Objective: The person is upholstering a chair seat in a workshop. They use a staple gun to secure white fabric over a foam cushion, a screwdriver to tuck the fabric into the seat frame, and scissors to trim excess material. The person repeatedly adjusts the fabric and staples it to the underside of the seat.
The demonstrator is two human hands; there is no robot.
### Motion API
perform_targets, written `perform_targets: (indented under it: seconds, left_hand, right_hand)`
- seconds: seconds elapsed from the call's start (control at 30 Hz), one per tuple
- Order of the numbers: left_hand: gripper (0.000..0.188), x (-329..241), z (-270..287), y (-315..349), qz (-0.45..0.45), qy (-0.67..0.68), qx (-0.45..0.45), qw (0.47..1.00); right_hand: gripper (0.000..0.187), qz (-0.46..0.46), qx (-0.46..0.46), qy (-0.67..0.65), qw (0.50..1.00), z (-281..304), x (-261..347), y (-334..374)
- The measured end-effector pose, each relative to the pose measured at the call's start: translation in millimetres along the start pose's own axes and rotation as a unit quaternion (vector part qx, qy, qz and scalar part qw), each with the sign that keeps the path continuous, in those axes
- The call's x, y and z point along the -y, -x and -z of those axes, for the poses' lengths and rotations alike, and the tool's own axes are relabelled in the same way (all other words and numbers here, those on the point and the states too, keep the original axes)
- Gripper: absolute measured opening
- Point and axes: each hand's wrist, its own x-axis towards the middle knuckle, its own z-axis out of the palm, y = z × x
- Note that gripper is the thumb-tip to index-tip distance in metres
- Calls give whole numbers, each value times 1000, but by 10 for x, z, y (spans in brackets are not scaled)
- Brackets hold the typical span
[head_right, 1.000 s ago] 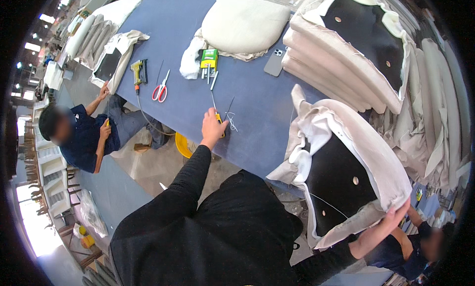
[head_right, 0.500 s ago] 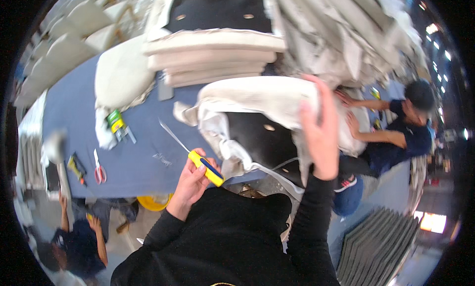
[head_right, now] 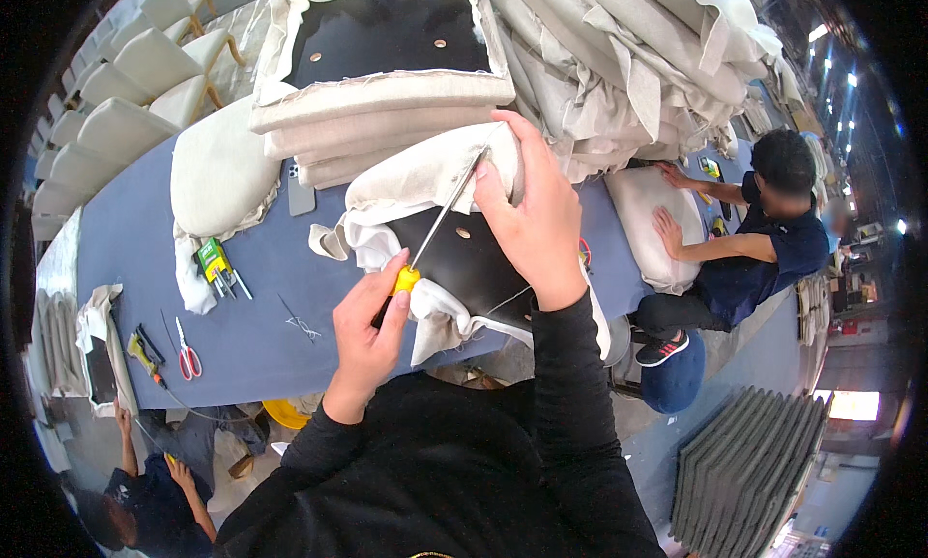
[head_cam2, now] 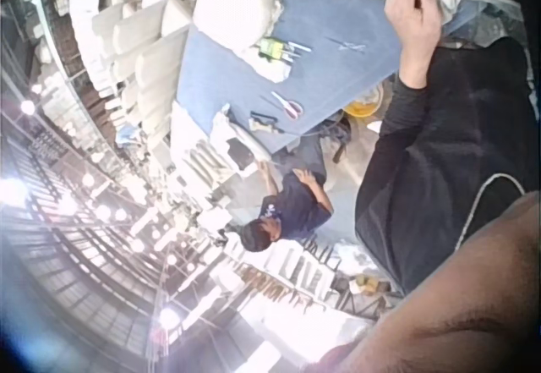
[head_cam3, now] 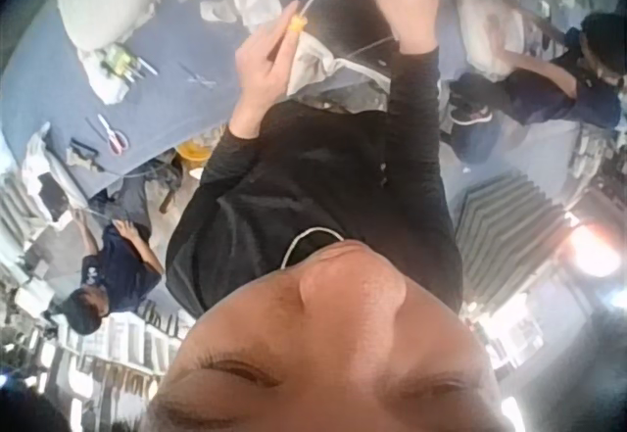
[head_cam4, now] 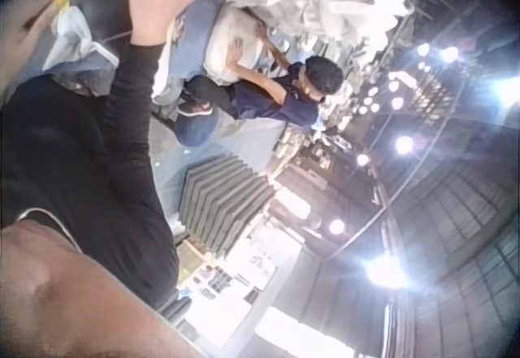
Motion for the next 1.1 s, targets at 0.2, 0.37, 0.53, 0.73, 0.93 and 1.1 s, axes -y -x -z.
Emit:
perform_targets:
  seconds: [0.2,0.37,0.53,0.73,0.93,1.1]
  left_hand:
    - [44,-130,239,-67,2,-38,12,999]
    - [40,-344,559,-145,92,-19,72,993]
    - [37,-548,746,-212,135,-9,87,987]
    - [34,-740,1052,-278,144,-47,115,982]
    - [32,-743,1222,-272,183,-20,130,974]
    - [32,-662,1258,-196,171,-31,122,977]
  right_hand:
    - [54,14,-6,14,1000,26,37,38]
    - [55,22,-14,10,1000,15,66,66]
    - [54,40,-17,24,999,-7,117,89]
    - [55,63,-17,36,997,-55,205,150]
    - [55,67,-16,43,997,-127,331,178]
    - [55,70,-19,55,996,-167,392,196]
